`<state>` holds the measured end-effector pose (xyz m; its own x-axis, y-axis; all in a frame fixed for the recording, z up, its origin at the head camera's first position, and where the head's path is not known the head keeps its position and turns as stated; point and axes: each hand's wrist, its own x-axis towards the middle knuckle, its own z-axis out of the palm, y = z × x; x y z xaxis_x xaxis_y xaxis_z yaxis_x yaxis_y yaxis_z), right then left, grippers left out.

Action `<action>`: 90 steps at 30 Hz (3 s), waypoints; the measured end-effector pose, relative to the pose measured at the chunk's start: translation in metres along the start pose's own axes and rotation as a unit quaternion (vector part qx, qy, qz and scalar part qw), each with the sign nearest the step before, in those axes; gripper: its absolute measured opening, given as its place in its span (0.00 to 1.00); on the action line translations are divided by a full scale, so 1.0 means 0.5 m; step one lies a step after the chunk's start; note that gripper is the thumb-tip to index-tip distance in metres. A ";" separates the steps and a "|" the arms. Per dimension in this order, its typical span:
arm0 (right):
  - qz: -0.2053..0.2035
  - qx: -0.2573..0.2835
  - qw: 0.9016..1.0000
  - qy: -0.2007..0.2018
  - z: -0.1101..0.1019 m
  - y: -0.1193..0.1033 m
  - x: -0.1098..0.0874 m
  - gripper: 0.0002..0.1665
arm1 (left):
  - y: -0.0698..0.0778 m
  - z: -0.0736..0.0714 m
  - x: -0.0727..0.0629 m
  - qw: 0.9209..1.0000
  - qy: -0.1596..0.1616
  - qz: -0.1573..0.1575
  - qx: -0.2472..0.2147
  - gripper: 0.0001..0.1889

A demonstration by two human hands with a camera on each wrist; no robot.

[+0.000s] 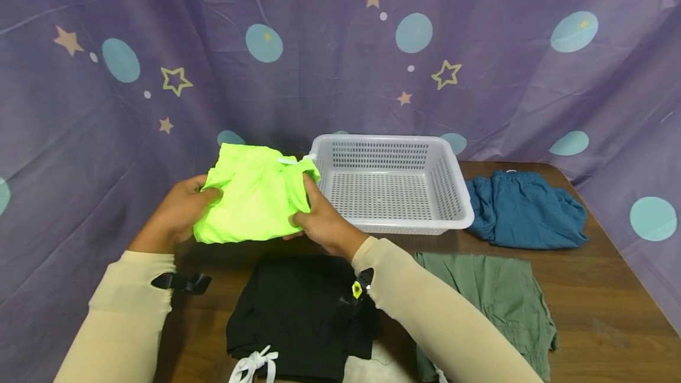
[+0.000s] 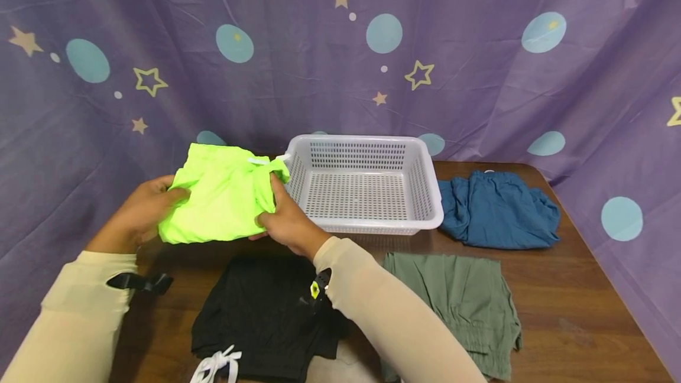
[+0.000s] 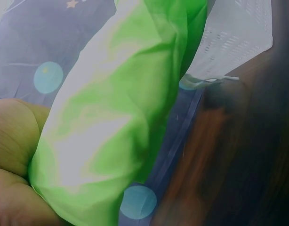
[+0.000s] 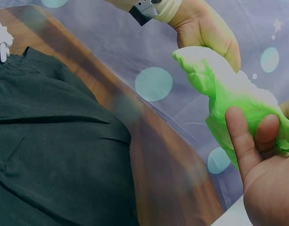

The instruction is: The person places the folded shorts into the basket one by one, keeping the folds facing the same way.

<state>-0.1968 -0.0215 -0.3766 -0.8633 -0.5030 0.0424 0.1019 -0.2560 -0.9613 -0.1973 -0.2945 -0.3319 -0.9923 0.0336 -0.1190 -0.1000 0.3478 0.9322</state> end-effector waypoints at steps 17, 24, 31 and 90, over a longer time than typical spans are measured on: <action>-0.004 -0.002 1.000 0.012 -0.034 -0.014 -0.013 0.60 | 0.016 0.033 0.017 0.999 -0.029 -0.011 -0.019 0.30; 0.000 -0.003 1.000 0.023 -0.045 -0.022 -0.019 0.60 | 0.021 0.046 0.025 0.999 -0.035 -0.013 -0.013 0.29; 0.001 -0.007 1.000 0.025 -0.063 -0.028 -0.029 0.60 | 0.025 0.069 0.033 0.999 -0.038 -0.013 -0.022 0.27; -0.012 -0.032 0.996 0.084 -0.184 -0.064 -0.099 0.60 | 0.079 0.211 0.093 0.998 -0.063 -0.002 -0.027 0.23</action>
<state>-0.2027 0.0873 -0.3730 -0.9358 -0.3518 0.0243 0.0534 -0.2096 -0.9763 -0.2398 -0.1805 -0.3367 -0.9751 0.1513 -0.1620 -0.1114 0.2970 0.9484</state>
